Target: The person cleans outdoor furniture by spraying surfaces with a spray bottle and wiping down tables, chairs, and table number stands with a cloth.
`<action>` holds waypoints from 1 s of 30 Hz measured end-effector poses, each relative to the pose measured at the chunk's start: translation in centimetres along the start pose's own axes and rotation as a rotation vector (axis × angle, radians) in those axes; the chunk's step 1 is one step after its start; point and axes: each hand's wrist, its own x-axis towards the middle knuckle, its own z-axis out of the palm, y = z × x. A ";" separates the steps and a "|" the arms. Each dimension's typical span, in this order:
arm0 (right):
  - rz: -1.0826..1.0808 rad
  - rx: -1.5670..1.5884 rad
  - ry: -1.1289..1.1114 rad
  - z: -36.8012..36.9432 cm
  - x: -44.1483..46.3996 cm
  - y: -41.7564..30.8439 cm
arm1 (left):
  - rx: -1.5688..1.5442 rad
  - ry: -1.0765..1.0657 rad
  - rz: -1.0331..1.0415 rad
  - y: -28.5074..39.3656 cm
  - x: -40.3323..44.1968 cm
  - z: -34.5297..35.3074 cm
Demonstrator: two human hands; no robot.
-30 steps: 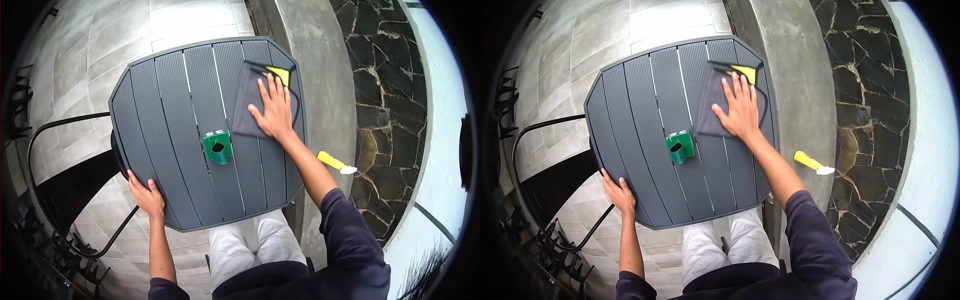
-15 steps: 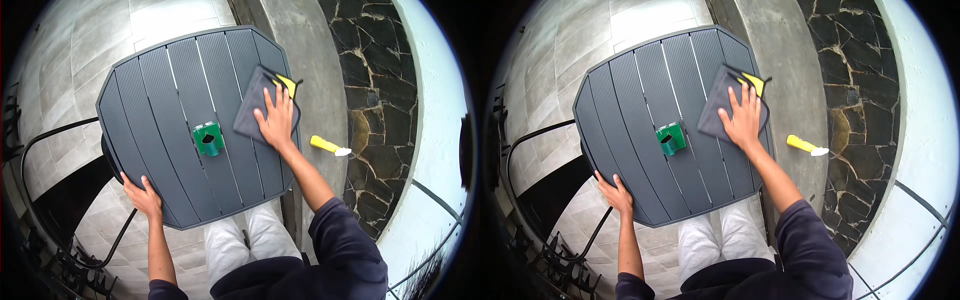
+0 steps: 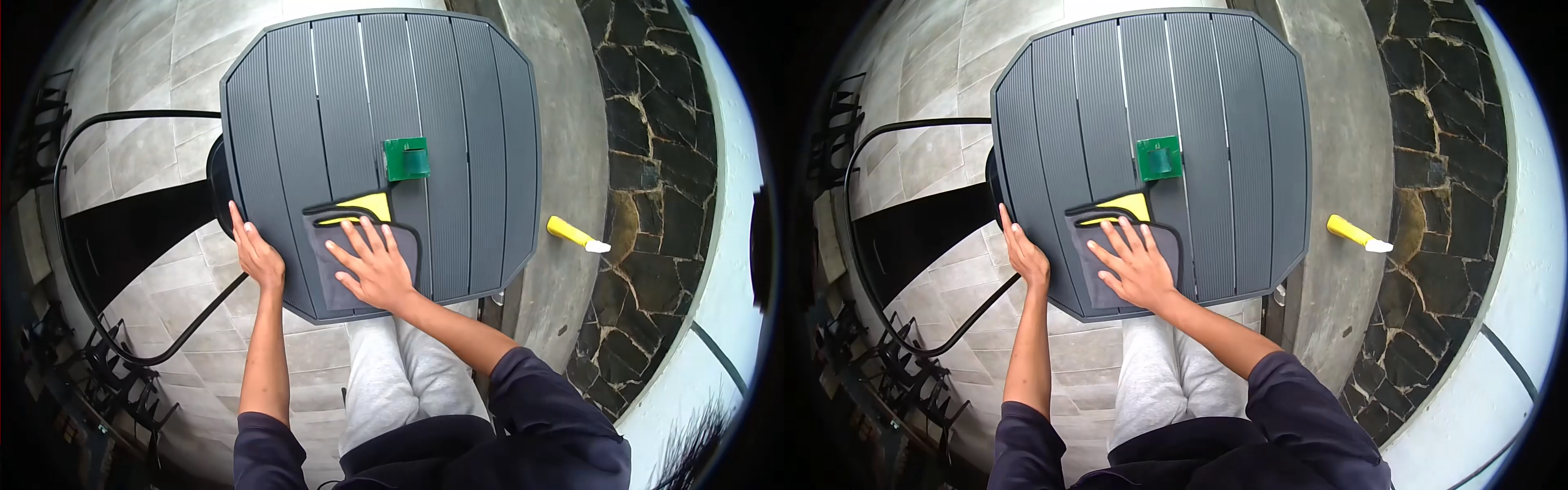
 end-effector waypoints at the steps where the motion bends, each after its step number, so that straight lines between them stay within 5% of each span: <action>1: -0.039 0.016 0.023 0.3 1.8 -0.6 | -0.134 -0.012 -0.061 -0.5 0.1 -0.1; 5: -0.007 0.055 0.200 0.5 11.7 -2.1 | -0.496 -0.193 -0.120 -3.7 0.8 -0.6; 11: 0.146 -0.140 0.457 -1.0 28.2 1.9 | -0.316 -0.425 -0.073 -4.0 1.1 -2.2; 17: 0.300 -0.279 0.577 -1.2 36.5 4.2 | -0.480 -0.567 -0.171 -4.6 2.1 -2.6; 25: 0.140 0.017 0.356 1.4 23.0 -5.5 | -0.931 -0.548 -0.407 -7.0 1.4 -0.9; 26: 0.146 0.056 0.290 1.5 20.2 -6.5 | -0.927 -0.407 -0.688 -8.3 0.8 0.0; 30: 0.160 0.130 0.105 3.1 7.4 -8.6 | -0.924 -0.410 -0.439 -7.4 0.8 -0.7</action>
